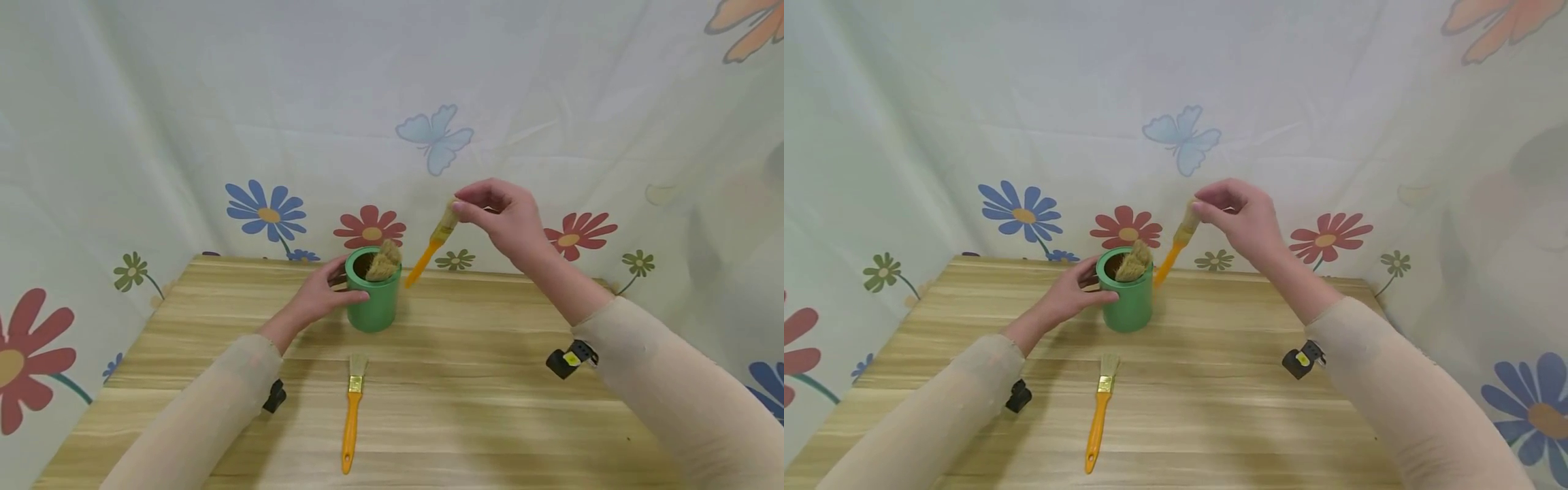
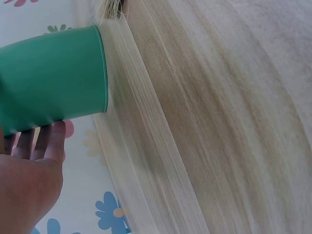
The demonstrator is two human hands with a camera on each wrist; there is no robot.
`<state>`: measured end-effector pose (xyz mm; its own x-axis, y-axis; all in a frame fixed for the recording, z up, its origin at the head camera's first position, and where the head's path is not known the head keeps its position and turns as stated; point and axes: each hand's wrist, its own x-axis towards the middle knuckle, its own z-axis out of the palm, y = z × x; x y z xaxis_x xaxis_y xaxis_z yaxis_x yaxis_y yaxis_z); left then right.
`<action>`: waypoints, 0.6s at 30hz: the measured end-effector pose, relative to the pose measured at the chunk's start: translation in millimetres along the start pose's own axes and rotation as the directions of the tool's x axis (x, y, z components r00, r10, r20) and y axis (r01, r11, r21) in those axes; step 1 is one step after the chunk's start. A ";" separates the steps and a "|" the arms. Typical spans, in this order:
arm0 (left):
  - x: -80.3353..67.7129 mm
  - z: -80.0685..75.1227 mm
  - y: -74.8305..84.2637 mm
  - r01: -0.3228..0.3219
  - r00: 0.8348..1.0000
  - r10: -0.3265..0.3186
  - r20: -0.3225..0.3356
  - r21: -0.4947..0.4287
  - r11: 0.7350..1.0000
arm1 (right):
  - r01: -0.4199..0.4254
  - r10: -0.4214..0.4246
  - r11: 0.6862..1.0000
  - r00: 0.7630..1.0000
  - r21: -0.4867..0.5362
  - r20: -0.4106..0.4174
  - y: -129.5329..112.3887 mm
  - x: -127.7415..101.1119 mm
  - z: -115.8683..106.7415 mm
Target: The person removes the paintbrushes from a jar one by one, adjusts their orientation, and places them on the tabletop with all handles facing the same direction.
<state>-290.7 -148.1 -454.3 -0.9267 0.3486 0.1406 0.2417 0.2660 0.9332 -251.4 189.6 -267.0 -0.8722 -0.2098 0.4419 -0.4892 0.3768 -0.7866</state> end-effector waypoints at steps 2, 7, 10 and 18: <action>0.5 0.1 0.8 -0.002 1.000 0.002 0.001 0.000 1.000 | -0.031 0.031 1.000 0.999 0.000 0.027 4.6 -3.6 -1.8; -0.7 -0.1 1.9 -0.005 1.000 0.005 0.001 0.005 1.000 | -0.102 0.099 0.995 0.988 0.019 0.115 16.9 -13.6 3.6; -0.9 -0.2 1.9 0.002 1.000 -0.002 -0.002 0.007 1.000 | -0.147 0.135 0.987 0.977 0.064 0.168 24.6 -19.3 11.8; 0.4 -0.5 0.3 0.007 1.000 -0.007 0.001 0.003 1.000 | -0.284 0.236 0.951 0.923 0.124 0.303 51.9 -35.3 40.5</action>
<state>-291.1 -148.2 -453.8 -0.9279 0.3480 0.1340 0.2364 0.2712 0.9330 -246.1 180.0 -340.9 -0.9210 -0.3786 0.0915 -0.2178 0.3057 -0.9269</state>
